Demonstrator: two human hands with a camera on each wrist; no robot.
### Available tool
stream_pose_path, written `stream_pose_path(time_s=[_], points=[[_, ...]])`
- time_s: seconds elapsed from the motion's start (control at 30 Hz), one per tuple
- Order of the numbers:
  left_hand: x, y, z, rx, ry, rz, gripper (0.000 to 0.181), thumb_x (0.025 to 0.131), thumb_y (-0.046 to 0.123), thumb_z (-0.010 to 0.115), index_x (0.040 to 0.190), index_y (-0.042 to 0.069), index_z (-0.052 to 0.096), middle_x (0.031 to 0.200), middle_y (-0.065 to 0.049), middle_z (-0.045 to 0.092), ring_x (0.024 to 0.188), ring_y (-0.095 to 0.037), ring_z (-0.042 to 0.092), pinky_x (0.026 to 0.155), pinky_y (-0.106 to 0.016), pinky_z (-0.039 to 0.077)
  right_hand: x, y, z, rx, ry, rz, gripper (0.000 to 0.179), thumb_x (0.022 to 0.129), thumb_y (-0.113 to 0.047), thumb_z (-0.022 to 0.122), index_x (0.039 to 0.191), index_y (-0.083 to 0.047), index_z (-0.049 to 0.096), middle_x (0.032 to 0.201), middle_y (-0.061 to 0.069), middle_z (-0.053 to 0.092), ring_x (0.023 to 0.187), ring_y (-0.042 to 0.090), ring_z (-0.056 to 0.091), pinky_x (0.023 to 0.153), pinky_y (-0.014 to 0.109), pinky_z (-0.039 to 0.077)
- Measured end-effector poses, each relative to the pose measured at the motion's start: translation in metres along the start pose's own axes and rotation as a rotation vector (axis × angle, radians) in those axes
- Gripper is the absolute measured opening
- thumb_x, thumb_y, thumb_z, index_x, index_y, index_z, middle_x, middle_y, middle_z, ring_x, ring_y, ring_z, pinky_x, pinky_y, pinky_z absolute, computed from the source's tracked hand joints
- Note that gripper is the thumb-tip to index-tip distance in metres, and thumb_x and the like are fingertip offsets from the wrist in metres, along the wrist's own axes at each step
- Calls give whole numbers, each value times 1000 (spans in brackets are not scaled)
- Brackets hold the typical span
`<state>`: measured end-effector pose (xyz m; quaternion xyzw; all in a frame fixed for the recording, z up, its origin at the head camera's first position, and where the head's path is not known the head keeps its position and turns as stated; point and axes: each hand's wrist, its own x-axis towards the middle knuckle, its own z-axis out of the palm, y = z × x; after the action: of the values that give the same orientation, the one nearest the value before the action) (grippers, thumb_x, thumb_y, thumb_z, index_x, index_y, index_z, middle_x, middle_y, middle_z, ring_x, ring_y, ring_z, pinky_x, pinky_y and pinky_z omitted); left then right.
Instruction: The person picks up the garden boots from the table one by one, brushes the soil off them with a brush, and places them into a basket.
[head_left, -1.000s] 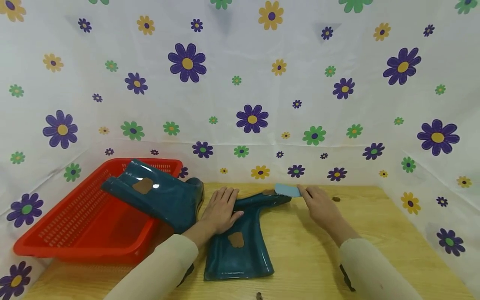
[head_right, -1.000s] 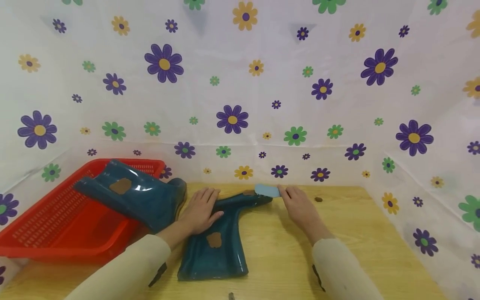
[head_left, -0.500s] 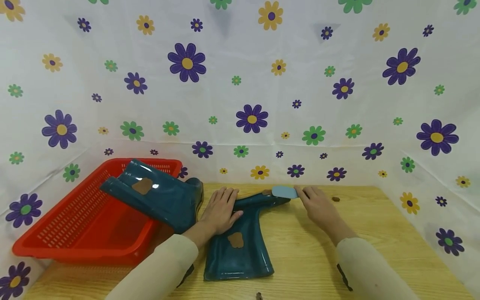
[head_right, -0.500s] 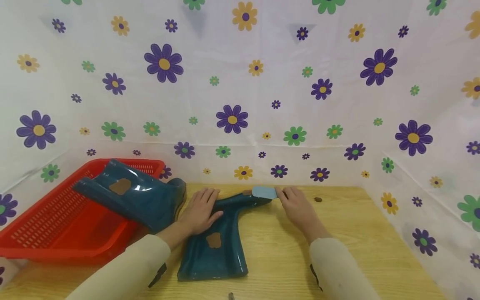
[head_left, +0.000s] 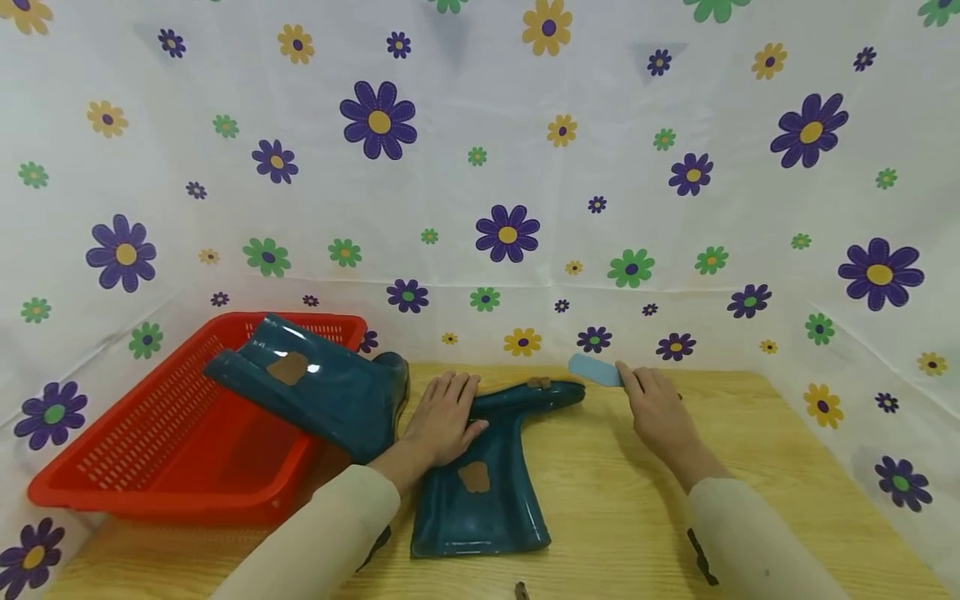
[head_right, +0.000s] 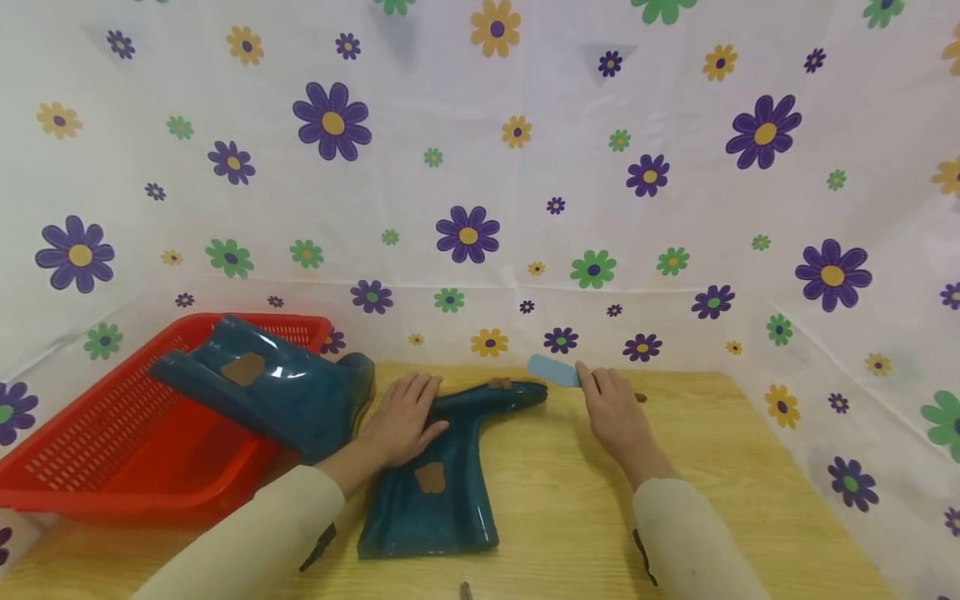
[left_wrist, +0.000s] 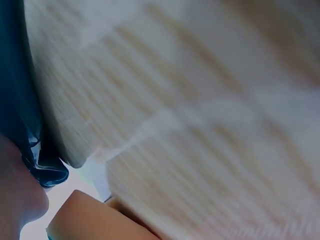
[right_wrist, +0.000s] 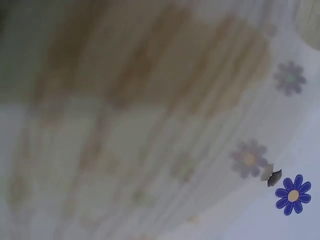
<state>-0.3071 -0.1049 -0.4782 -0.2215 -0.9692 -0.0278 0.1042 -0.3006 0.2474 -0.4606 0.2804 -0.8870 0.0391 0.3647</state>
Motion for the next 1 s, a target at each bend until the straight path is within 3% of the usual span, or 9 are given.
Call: stream_pose_path(time_s=[0.17, 0.37, 0.43, 0.7, 0.87, 0.93, 1.0], points=[[1, 1, 2, -15, 15, 19, 72, 100, 50, 52, 154, 7, 30, 152, -15, 39, 142, -34, 31, 122, -51, 20, 0, -3, 1, -23, -73, -40, 38, 110, -9, 31, 139, 5, 50, 104, 18, 59, 99, 34, 57, 88, 49, 50], [1, -1, 5, -8, 38, 25, 73, 99, 50, 54, 153, 8, 30, 151, -14, 40, 142, -34, 31, 122, -50, 20, 14, -21, 4, -118, -149, -110, 44, 100, -5, 53, 144, -4, 50, 108, 11, 60, 100, 29, 56, 80, 43, 48], [2, -2, 5, -3, 45, 26, 73, 99, 50, 55, 153, 7, 31, 150, -14, 40, 142, -35, 31, 122, -51, 21, 18, -26, 6, -129, -164, -120, 47, 98, -4, 54, 145, -6, 50, 108, 10, 58, 98, 27, 54, 79, 40, 46], [2, -2, 0, 2, 36, 21, 73, 99, 48, 57, 153, 7, 31, 151, -15, 40, 142, -35, 32, 122, -51, 21, 34, -50, 18, -144, -94, -227, 46, 95, -6, 60, 140, -6, 55, 111, 10, 62, 98, 28, 57, 82, 39, 49], [2, 0, -1, 10, 12, 7, 73, 99, 49, 56, 153, 8, 30, 152, -14, 39, 144, -35, 30, 122, -51, 20, 38, -58, 16, -167, -98, -251, 47, 93, -7, 65, 139, -8, 56, 112, 10, 64, 98, 27, 60, 82, 38, 51], [2, 0, -1, 17, 3, 2, 73, 99, 50, 55, 154, 9, 29, 153, -13, 38, 144, -34, 29, 123, -50, 19, 36, -55, 13, -183, -104, -244, 41, 100, -8, 55, 140, -8, 55, 111, 11, 64, 99, 27, 60, 85, 38, 52], [2, 0, -1, 15, 9, 4, 73, 99, 49, 56, 154, 9, 30, 153, -13, 39, 144, -34, 30, 123, -50, 20, 33, -50, 10, -200, -95, -236, 39, 108, -9, 36, 142, -8, 54, 109, 12, 64, 98, 28, 61, 86, 39, 53]])
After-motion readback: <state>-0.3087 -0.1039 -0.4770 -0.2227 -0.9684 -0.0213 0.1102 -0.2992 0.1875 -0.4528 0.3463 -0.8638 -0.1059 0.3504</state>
